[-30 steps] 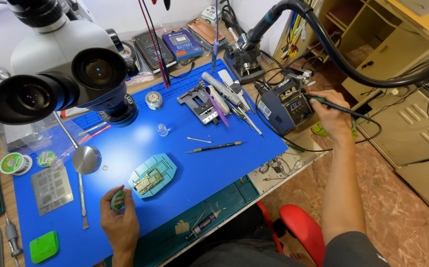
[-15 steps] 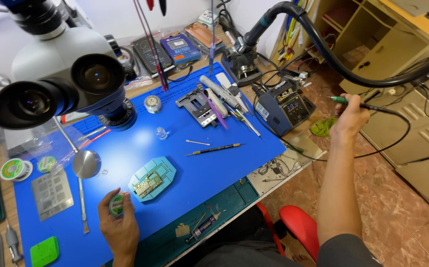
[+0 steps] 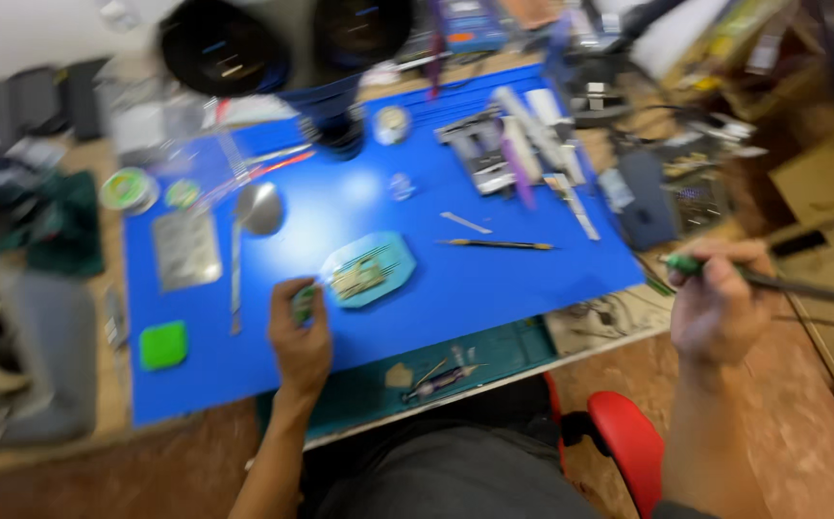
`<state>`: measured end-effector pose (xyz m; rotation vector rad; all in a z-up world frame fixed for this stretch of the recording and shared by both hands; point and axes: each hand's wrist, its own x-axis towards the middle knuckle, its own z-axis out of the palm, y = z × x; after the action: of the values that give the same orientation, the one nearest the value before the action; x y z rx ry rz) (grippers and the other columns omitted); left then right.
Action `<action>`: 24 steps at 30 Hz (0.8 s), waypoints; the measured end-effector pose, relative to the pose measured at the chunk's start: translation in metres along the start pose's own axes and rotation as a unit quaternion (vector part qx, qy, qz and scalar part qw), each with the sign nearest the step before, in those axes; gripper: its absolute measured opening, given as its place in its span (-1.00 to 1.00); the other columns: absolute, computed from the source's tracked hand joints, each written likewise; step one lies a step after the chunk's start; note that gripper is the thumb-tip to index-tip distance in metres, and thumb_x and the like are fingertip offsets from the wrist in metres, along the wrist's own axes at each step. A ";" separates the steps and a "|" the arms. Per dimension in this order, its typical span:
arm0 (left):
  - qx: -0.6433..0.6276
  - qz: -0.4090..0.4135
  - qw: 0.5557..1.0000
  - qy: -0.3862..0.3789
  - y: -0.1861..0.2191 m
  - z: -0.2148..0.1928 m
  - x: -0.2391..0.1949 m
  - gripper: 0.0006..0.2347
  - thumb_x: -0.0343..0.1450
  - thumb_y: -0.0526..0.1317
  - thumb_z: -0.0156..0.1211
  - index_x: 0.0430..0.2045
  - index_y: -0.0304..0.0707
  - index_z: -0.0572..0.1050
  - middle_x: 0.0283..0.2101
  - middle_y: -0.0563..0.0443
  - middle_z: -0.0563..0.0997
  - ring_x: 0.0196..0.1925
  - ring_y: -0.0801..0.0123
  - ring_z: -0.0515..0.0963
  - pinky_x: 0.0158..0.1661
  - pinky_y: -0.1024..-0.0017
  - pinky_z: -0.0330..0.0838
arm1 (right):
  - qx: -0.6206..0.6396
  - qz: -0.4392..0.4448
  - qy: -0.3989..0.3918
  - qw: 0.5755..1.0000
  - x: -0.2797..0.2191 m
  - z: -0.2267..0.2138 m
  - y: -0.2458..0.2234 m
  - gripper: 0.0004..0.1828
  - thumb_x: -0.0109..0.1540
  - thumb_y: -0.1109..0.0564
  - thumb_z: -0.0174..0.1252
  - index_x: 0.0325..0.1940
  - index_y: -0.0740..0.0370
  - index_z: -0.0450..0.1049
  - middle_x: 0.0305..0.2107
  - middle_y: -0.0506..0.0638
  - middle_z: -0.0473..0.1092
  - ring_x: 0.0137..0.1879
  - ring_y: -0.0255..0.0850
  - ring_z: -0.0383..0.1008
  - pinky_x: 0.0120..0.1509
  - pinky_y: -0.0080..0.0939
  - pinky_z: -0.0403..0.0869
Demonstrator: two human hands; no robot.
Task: The person works on a small circuit board placed on a blue mat. They use a soldering iron to apply heat to specific points on the board, then switch to a hot air gun to reflow solder on the components. The workspace is organized with various tools and electronic parts visible.
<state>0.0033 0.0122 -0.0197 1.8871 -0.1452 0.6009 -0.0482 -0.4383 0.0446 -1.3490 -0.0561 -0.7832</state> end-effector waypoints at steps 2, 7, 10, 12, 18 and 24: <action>0.007 0.016 1.000 0.003 0.004 -0.002 -0.002 -0.91 0.57 -0.34 0.14 -0.08 -0.30 0.47 -0.11 -0.11 0.52 -0.11 0.23 0.55 -0.10 0.35 0.49 | -0.050 0.022 -0.055 0.997 -0.018 0.035 0.015 -0.88 0.37 0.13 0.10 -0.13 0.23 0.42 -0.32 0.11 0.40 -0.28 -0.15 0.46 -0.18 -0.31 0.45; 0.023 0.047 0.999 -0.009 0.021 -0.001 0.001 -0.86 0.54 -0.48 0.10 -0.09 -0.27 0.45 -0.24 -0.07 0.46 -0.39 0.15 0.54 -0.36 0.20 0.47 | -0.122 0.017 -0.227 0.966 -0.048 0.135 0.028 -0.85 0.34 0.24 0.16 -0.13 0.41 0.57 -0.37 0.24 0.52 -0.28 -0.07 0.57 -0.13 -0.17 0.52; 0.018 0.062 0.997 -0.042 0.016 0.000 0.000 -0.87 0.56 -0.48 0.06 -0.09 -0.26 0.42 -0.23 -0.01 0.41 -0.43 0.28 0.46 -0.43 0.25 0.41 | -0.161 -0.039 -0.299 0.940 -0.059 0.178 0.040 -0.82 0.27 0.28 0.30 -0.04 0.31 0.65 -0.25 0.17 0.58 -0.08 -0.01 0.65 0.04 -0.08 0.56; 0.026 0.060 0.997 -0.049 0.013 0.002 -0.001 -0.88 0.56 -0.46 0.05 -0.08 -0.27 0.41 -0.22 0.00 0.39 -0.43 0.30 0.46 -0.45 0.31 0.44 | -0.153 -0.100 -0.327 0.927 -0.061 0.195 0.056 -0.74 0.30 0.33 0.25 0.07 0.34 0.65 -0.20 0.14 0.60 -0.08 -0.02 0.64 0.06 -0.10 0.57; 0.046 0.046 0.997 -0.034 0.012 -0.002 -0.002 -0.86 0.60 -0.44 -0.06 -0.01 -0.22 0.36 -0.16 -0.03 0.35 -0.44 0.26 0.44 -0.53 0.27 0.40 | -0.290 -0.199 -0.455 0.818 -0.030 0.217 0.083 -0.48 0.18 -0.01 0.43 0.21 0.06 0.54 0.22 0.05 0.50 0.42 0.12 0.39 0.45 0.17 0.32; 0.043 0.012 0.998 -0.038 0.008 -0.002 -0.004 -0.86 0.61 -0.41 -0.05 0.02 -0.23 0.34 -0.15 -0.04 0.34 -0.45 0.27 0.42 -0.54 0.27 0.36 | -0.352 -0.157 -0.519 0.763 -0.018 0.233 0.084 -0.33 0.14 -0.03 0.43 0.30 0.11 0.42 0.24 0.19 0.47 0.46 0.17 0.32 0.46 0.28 0.27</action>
<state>-0.0037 0.0099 -0.0139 1.9954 -0.1947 0.5606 0.0745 -0.2232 0.0251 -2.4202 -0.9751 -0.2008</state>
